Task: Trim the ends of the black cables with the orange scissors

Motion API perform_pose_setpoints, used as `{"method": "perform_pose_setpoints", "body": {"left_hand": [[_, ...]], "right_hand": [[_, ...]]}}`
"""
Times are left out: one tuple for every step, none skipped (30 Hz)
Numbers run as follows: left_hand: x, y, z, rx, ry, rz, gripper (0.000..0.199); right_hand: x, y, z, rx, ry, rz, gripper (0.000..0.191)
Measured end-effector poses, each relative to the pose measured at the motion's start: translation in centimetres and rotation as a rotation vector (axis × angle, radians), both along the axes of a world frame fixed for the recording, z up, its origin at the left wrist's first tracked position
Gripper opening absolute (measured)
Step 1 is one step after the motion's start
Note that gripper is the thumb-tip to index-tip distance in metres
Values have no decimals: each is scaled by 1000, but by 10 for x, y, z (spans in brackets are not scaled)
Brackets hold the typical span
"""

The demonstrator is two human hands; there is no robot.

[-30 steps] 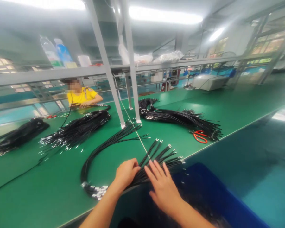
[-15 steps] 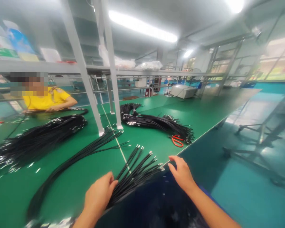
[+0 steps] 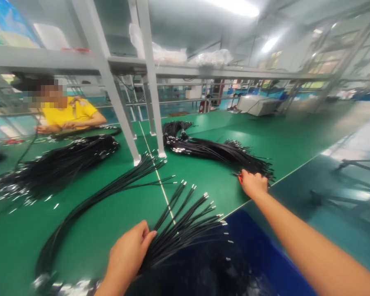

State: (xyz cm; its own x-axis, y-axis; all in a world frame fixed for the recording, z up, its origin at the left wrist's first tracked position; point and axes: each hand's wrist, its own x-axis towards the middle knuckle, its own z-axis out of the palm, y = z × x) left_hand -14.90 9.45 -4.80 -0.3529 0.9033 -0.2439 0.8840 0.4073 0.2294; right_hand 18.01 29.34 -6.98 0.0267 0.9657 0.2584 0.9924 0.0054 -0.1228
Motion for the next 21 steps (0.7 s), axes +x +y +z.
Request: {"method": "perform_pose_setpoints", "body": {"left_hand": [[-1,-1,1,7,-8,15,24],[0,-2,2,17,-13,27,24],[2,-5,3,32,-10,43,23],[6,-10,4,76,-5,54,23],[14,-16,3,139,-2,39,23],[24,-22,1,211,6,11,24],[38,-28,-2,342,-5,-101,27],[53,-33,-7,400,-49,-299,29],[69,-36,-14,370,-80,-520,28],[84,-37,-21,301,-63,-674,24],[98,-36,-29,236,-22,-749,19],[110,-34,-36,201,26,-768,19],[118,-31,-42,181,54,-757,24],[123,-27,-47,163,82,-736,27],[126,-24,-50,150,101,-712,27],[126,-21,-52,135,114,-693,24],[125,-19,-53,117,127,-680,20],[123,-18,-53,101,140,-671,18],[119,-18,-52,88,152,-665,17],[116,-18,-52,79,164,-662,15],[112,-19,-51,71,176,-661,15]], "right_hand": [[-1,0,3,-21,-6,-7,30],[-3,-1,6,-38,-6,-14,30],[-5,-4,10,-49,1,-14,30],[-6,-7,14,-57,15,-14,30],[-8,-11,18,-63,38,-13,30],[-9,-15,23,-69,69,-11,30],[-10,-19,28,-74,108,-12,29],[-11,-22,33,-80,156,-15,28],[-11,-24,38,-85,215,-17,26],[-11,-26,43,-88,285,-26,24],[-11,-26,48,-85,369,-38,23],[-11,-26,53,-76,467,-51,23],[-11,-27,58,-62,581,-64,24],[-11,-27,63,-40,708,-71,25],[-11,-28,68,-11,846,-74,26],[-10,-30,73,19,987,-67,24],[-10,-34,78,49,1128,-52,21],[-8,-39,82,73,1260,-32,17],[-6,-47,86,89,1380,-8,15],[-4,-56,88,99,1485,16,16],[-1,-69,88,95,1575,40,15]]}}
